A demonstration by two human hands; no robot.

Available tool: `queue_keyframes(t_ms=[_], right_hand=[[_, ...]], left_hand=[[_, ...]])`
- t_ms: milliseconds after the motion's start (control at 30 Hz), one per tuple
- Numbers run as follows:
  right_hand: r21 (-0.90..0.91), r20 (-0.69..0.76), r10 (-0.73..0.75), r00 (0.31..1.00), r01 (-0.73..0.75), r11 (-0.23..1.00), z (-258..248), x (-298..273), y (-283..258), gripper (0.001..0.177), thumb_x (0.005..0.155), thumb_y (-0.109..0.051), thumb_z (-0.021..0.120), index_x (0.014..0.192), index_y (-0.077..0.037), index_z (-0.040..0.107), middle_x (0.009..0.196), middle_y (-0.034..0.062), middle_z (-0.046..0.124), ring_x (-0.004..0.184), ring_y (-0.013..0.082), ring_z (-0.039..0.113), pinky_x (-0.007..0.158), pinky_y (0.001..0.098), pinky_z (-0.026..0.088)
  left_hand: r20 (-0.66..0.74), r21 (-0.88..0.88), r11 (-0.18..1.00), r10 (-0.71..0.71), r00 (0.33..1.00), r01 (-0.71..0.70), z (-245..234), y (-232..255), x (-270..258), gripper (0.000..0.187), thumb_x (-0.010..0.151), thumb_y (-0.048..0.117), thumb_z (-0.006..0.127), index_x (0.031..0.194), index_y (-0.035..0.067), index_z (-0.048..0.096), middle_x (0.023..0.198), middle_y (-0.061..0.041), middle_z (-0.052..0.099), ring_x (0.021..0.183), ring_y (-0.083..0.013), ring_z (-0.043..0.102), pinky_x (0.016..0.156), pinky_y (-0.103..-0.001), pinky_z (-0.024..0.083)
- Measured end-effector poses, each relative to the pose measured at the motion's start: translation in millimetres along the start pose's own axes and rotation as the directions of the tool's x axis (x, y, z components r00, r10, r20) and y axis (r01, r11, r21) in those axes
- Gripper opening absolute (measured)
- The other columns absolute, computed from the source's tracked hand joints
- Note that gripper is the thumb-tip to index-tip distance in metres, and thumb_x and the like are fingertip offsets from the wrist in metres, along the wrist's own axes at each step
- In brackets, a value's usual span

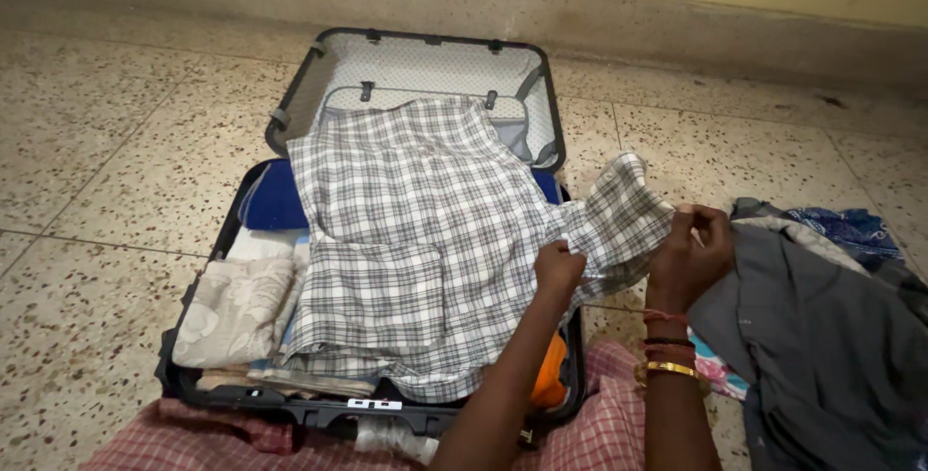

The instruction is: The person folds a checkered shirt and places it into an open suitcase on the floor, arranging it neatly with other items.

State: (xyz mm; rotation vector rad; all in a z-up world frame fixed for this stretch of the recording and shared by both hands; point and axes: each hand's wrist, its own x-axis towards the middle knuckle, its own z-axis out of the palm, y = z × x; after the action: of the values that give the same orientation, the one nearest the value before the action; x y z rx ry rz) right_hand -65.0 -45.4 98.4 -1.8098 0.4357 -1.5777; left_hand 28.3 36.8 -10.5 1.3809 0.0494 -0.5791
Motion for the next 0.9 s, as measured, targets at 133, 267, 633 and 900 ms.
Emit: queue_keyframes(t_ms=[133,267,633,900], right_hand=[[0.015,0.062,0.067,0.996,-0.068,0.998,-0.7,2.5,-36.9,0.023,0.102,-0.019,0.076,0.106,-0.001,0.062,0.101,0.0086,0.07,0.093,0.0175,0.072,0.074,0.0333,0.06],[-0.335,0.152,0.111,0.982,-0.055,0.941,2.2,3.7,-51.9,0.057,0.074,-0.025,0.093,0.114,0.001,0.061,0.092,0.0127,0.069,0.071,0.0275,0.068,0.064,0.0398,0.052],[-0.401,0.033,0.036,0.999,-0.02,0.916,-10.5,20.3,34.8,0.019,0.092,-0.009,0.081,0.108,-0.001,0.077,0.108,0.0177,0.076,0.102,0.033,0.073,0.091,0.0432,0.058],[-0.236,0.089,-0.114,0.989,0.132,0.963,-3.2,20.1,-34.1,0.015,0.093,0.0,0.079,0.106,0.002,0.074,0.103,0.0178,0.075,0.096,0.0304,0.074,0.089,0.0414,0.059]], left_hand=[[-0.127,0.354,0.918,0.238,0.963,-0.18,-0.8,19.8,-27.6,0.037,0.081,0.021,0.074,0.107,-0.006,0.07,0.086,-0.022,0.075,0.078,-0.0325,0.075,0.078,-0.044,0.06],[-0.089,0.472,0.846,0.326,0.941,-0.249,-3.8,28.1,-33.9,0.032,0.081,0.027,0.074,0.088,-0.004,0.075,0.077,-0.022,0.073,0.078,-0.0359,0.073,0.078,-0.046,0.057],[-0.07,0.598,0.722,0.478,0.875,-0.347,-2.9,28.6,-30.4,0.022,0.079,0.02,0.069,0.081,-0.001,0.075,0.082,-0.022,0.072,0.079,-0.0391,0.071,0.075,-0.049,0.056],[-0.216,0.478,0.841,0.391,0.895,-0.252,-22.5,65.0,-76.2,0.012,0.092,0.015,0.064,0.096,0.005,0.068,0.078,-0.018,0.073,0.075,-0.0351,0.072,0.071,-0.044,0.053]])
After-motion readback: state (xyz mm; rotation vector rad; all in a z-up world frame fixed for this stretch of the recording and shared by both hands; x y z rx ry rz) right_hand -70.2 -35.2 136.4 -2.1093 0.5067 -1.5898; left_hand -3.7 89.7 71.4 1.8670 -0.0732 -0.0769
